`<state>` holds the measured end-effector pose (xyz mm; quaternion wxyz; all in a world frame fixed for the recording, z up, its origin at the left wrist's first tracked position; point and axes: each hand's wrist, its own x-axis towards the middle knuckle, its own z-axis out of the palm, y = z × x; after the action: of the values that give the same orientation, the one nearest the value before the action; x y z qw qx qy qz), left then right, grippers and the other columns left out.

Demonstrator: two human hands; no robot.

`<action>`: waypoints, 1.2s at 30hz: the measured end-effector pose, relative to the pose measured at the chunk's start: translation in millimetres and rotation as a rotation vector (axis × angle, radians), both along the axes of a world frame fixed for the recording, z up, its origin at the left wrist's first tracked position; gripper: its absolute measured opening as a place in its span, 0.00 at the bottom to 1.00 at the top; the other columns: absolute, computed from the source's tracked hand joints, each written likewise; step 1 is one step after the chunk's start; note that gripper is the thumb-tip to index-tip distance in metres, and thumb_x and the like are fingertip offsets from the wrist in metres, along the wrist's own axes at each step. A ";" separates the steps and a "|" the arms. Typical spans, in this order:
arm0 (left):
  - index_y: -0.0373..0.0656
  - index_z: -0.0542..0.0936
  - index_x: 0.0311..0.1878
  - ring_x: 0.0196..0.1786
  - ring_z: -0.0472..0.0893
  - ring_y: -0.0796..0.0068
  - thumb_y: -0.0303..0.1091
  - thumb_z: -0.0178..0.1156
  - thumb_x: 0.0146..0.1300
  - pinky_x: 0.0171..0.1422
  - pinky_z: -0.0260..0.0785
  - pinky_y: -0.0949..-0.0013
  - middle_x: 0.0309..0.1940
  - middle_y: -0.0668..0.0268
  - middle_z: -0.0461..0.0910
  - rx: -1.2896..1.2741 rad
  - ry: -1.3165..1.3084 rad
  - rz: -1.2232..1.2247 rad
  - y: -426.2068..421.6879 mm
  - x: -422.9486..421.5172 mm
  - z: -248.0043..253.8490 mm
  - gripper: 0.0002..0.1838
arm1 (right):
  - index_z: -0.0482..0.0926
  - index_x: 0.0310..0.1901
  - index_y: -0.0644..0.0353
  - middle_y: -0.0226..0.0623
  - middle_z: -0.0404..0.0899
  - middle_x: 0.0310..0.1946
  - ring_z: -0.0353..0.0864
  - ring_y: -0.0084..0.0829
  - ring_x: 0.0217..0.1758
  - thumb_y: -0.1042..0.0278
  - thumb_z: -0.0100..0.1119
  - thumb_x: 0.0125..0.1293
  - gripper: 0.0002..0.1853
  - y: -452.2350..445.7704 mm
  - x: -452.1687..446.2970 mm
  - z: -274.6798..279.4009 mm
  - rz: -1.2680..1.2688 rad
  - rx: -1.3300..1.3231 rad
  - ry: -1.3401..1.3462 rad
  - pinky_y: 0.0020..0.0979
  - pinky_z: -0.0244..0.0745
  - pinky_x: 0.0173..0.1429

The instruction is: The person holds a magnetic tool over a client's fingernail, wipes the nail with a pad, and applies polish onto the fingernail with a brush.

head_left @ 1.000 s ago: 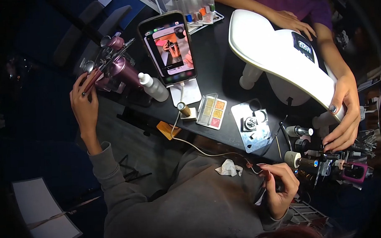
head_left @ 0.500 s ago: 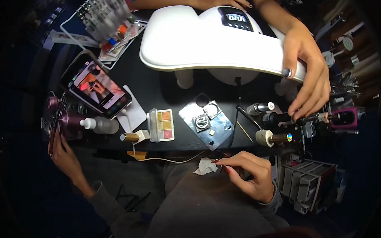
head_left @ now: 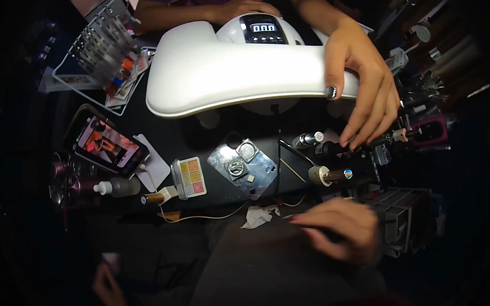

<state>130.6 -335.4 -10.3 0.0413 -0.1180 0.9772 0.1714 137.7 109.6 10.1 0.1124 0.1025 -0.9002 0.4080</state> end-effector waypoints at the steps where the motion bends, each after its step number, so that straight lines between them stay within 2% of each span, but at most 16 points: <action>1: 0.32 0.79 0.38 0.42 0.82 0.60 0.32 0.48 0.67 0.46 0.73 0.66 0.36 0.53 0.81 0.101 0.082 -0.268 49.9 -0.3 17.3 0.14 | 0.81 0.40 0.60 0.34 0.79 0.29 0.79 0.26 0.29 0.82 0.62 0.48 0.15 9.2 2.2 19.4 -0.033 0.108 0.037 0.23 0.73 0.32; 2: 0.32 0.79 0.32 0.38 0.82 0.62 0.31 0.48 0.66 0.45 0.73 0.67 0.33 0.54 0.81 0.208 0.166 -0.533 90.6 -13.3 28.2 0.14 | 0.81 0.41 0.60 0.34 0.80 0.30 0.79 0.28 0.32 0.83 0.62 0.46 0.17 20.1 0.2 37.4 -0.063 0.222 0.073 0.24 0.73 0.33; 4: 0.34 0.80 0.30 0.36 0.83 0.63 0.31 0.50 0.64 0.45 0.74 0.67 0.31 0.53 0.81 0.500 0.122 -0.887 111.6 -39.4 18.9 0.13 | 0.79 0.42 0.64 0.42 0.80 0.39 0.80 0.34 0.43 0.85 0.58 0.45 0.18 40.7 -15.9 58.4 -0.135 0.506 0.216 0.32 0.73 0.46; 6: 0.36 0.83 0.35 0.38 0.83 0.62 0.31 0.50 0.64 0.47 0.74 0.68 0.32 0.55 0.83 0.855 0.126 -0.950 151.1 -69.4 9.2 0.12 | 0.79 0.42 0.65 0.45 0.78 0.45 0.78 0.36 0.48 0.85 0.57 0.47 0.17 68.5 -59.4 73.7 -0.029 0.704 0.397 0.35 0.73 0.51; 8: 0.32 0.81 0.35 0.35 0.83 0.67 0.28 0.52 0.62 0.43 0.72 0.73 0.30 0.54 0.82 0.974 0.079 -0.894 195.3 -93.5 12.7 0.10 | 0.79 0.44 0.64 0.43 0.77 0.47 0.77 0.39 0.49 0.83 0.56 0.49 0.17 87.1 -107.3 76.8 0.187 0.771 0.424 0.37 0.72 0.55; 9: 0.30 0.81 0.36 0.34 0.81 0.72 0.26 0.53 0.61 0.42 0.71 0.76 0.28 0.57 0.81 1.036 0.172 -0.722 218.6 -93.7 6.8 0.09 | 0.79 0.44 0.64 0.43 0.77 0.47 0.77 0.39 0.49 0.83 0.56 0.49 0.17 95.1 -124.5 78.8 0.190 0.778 0.421 0.37 0.72 0.55; 10: 0.28 0.80 0.36 0.32 0.79 0.76 0.24 0.55 0.61 0.40 0.69 0.78 0.26 0.60 0.80 1.089 0.266 -0.546 241.3 -93.3 1.4 0.08 | 0.79 0.44 0.63 0.42 0.77 0.47 0.77 0.38 0.50 0.81 0.56 0.48 0.18 101.7 -140.3 81.0 0.350 0.745 0.258 0.36 0.71 0.56; 12: 0.26 0.78 0.38 0.31 0.74 0.84 0.22 0.56 0.60 0.38 0.66 0.81 0.25 0.65 0.78 1.302 0.298 -0.492 275.5 -101.9 6.2 0.07 | 0.80 0.44 0.62 0.42 0.77 0.47 0.77 0.38 0.50 0.80 0.57 0.48 0.18 106.8 -157.8 88.3 0.511 0.717 0.100 0.36 0.71 0.57; 14: 0.27 0.79 0.39 0.32 0.74 0.86 0.23 0.57 0.60 0.38 0.66 0.82 0.27 0.67 0.78 1.464 0.290 -0.482 297.2 -109.8 5.4 0.08 | 0.82 0.41 0.61 0.42 0.77 0.48 0.77 0.37 0.50 0.78 0.57 0.45 0.17 109.7 -167.7 97.3 0.646 0.670 -0.095 0.35 0.71 0.57; 16: 0.28 0.79 0.42 0.36 0.77 0.83 0.24 0.57 0.61 0.43 0.69 0.81 0.31 0.64 0.80 1.561 0.238 -0.528 310.7 -116.9 -1.7 0.09 | 0.83 0.39 0.60 0.40 0.78 0.46 0.78 0.36 0.48 0.77 0.57 0.43 0.17 110.3 -173.2 97.5 0.647 0.683 -0.085 0.33 0.72 0.56; 25: 0.29 0.79 0.45 0.41 0.80 0.76 0.17 0.58 0.57 0.47 0.71 0.76 0.36 0.56 0.82 1.497 0.570 -0.548 350.7 -139.0 -15.7 0.12 | 0.82 0.32 0.63 0.34 0.77 0.36 0.78 0.30 0.41 0.82 0.64 0.35 0.15 94.8 -183.8 94.6 0.574 0.642 -0.238 0.28 0.73 0.49; 27: 0.27 0.77 0.46 0.45 0.79 0.73 0.13 0.55 0.57 0.52 0.70 0.73 0.40 0.54 0.80 1.369 0.810 -0.688 356.3 -145.4 -18.2 0.12 | 0.81 0.29 0.64 0.34 0.77 0.35 0.78 0.29 0.40 0.83 0.63 0.35 0.13 100.1 -186.6 90.3 0.634 0.579 -0.173 0.27 0.72 0.47; 30: 0.28 0.78 0.45 0.47 0.80 0.67 0.11 0.55 0.55 0.53 0.71 0.70 0.41 0.52 0.80 1.281 0.873 -0.766 364.1 -147.3 -14.5 0.14 | 0.80 0.27 0.65 0.36 0.78 0.34 0.78 0.29 0.39 0.82 0.63 0.34 0.12 111.3 -185.6 87.4 0.631 0.499 -0.142 0.27 0.73 0.47; 34: 0.31 0.79 0.45 0.46 0.81 0.65 0.09 0.56 0.49 0.53 0.71 0.70 0.40 0.53 0.81 1.132 0.978 -0.836 377.4 -146.0 -13.1 0.19 | 0.81 0.28 0.66 0.38 0.78 0.33 0.79 0.30 0.38 0.80 0.63 0.35 0.12 118.6 -184.0 85.7 0.611 0.443 -0.119 0.27 0.73 0.46; 35: 0.35 0.81 0.45 0.43 0.82 0.62 0.11 0.56 0.47 0.47 0.76 0.71 0.41 0.54 0.81 1.095 1.043 -0.834 381.2 -147.7 -15.6 0.19 | 0.81 0.28 0.66 0.38 0.79 0.33 0.79 0.30 0.38 0.78 0.64 0.37 0.11 121.2 -185.3 86.3 0.645 0.432 -0.110 0.27 0.74 0.46; 36: 0.35 0.81 0.45 0.43 0.82 0.62 0.11 0.56 0.47 0.47 0.76 0.71 0.41 0.54 0.81 1.093 1.042 -0.840 382.7 -148.5 -17.3 0.19 | 0.81 0.29 0.66 0.39 0.79 0.33 0.80 0.30 0.38 0.76 0.65 0.38 0.11 123.6 -187.0 87.2 0.678 0.421 -0.101 0.28 0.74 0.46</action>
<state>-17.9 47.4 -27.6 -0.3012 0.3830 0.6147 0.6203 -49.2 233.2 97.3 -0.0965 0.3941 -0.8837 0.2331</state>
